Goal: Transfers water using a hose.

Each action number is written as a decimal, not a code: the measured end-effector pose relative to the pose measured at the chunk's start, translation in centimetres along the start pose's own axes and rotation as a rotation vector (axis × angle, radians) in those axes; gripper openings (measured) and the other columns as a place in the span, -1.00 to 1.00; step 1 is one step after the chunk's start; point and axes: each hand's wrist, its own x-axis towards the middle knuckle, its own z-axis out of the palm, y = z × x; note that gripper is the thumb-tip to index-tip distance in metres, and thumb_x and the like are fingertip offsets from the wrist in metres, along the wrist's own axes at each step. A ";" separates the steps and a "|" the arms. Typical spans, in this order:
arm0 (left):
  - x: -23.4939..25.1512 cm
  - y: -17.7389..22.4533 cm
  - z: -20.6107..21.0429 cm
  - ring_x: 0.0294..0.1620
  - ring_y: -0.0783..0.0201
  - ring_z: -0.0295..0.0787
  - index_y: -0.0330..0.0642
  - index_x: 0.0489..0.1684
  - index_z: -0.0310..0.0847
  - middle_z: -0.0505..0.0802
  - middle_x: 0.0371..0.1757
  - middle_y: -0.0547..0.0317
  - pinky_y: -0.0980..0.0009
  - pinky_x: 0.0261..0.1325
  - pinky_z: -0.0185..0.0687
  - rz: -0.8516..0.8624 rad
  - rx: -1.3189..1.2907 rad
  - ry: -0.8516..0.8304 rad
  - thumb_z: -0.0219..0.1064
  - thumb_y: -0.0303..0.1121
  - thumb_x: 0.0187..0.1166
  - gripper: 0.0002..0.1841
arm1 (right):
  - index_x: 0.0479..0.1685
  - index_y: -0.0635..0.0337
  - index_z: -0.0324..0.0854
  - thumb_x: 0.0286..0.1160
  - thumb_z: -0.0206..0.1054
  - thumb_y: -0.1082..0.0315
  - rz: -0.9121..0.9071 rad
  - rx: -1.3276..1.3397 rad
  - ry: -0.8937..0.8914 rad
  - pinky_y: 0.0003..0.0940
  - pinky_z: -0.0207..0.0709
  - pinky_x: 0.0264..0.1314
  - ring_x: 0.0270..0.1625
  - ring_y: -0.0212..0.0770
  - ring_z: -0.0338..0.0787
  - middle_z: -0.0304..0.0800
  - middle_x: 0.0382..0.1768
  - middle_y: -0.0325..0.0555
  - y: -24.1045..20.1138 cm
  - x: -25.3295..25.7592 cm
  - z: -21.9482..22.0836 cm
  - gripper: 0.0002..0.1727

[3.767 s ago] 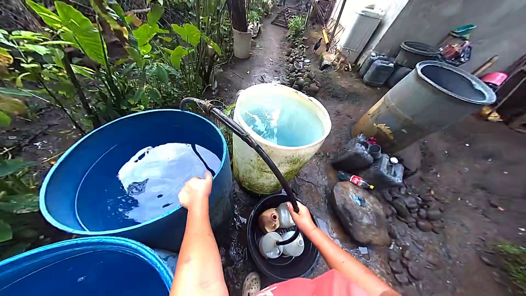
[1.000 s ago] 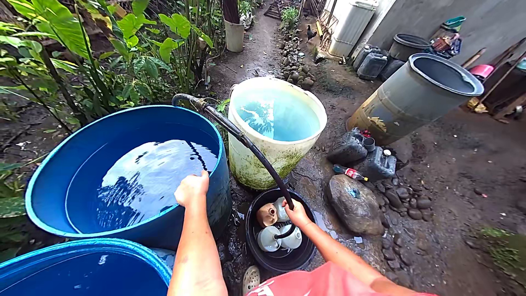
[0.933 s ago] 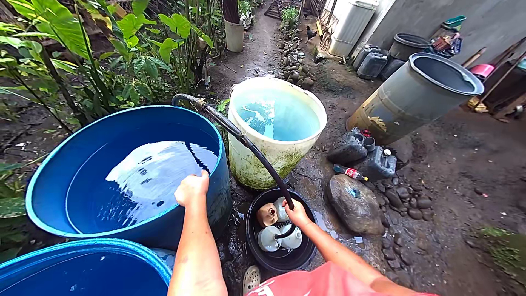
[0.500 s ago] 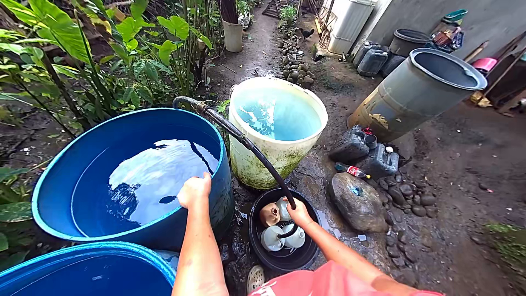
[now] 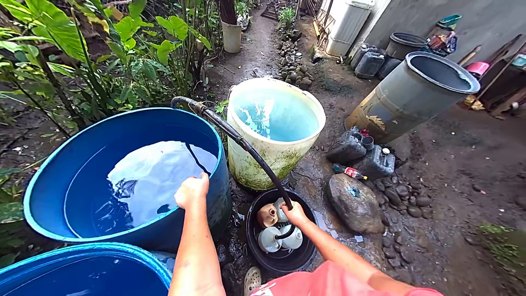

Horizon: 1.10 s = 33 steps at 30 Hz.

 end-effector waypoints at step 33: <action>0.8 0.4 0.5 0.30 -0.27 0.76 -0.18 -0.08 0.80 0.85 0.18 -0.25 -0.45 0.13 0.51 -0.010 -0.049 0.044 -0.11 0.34 0.55 -0.24 | -0.15 0.20 0.57 0.61 -0.30 -0.56 -0.375 0.192 -0.153 -0.30 0.40 -0.62 -0.73 -0.34 0.37 0.32 -0.74 -0.29 2.1 -0.2 0.0 -0.07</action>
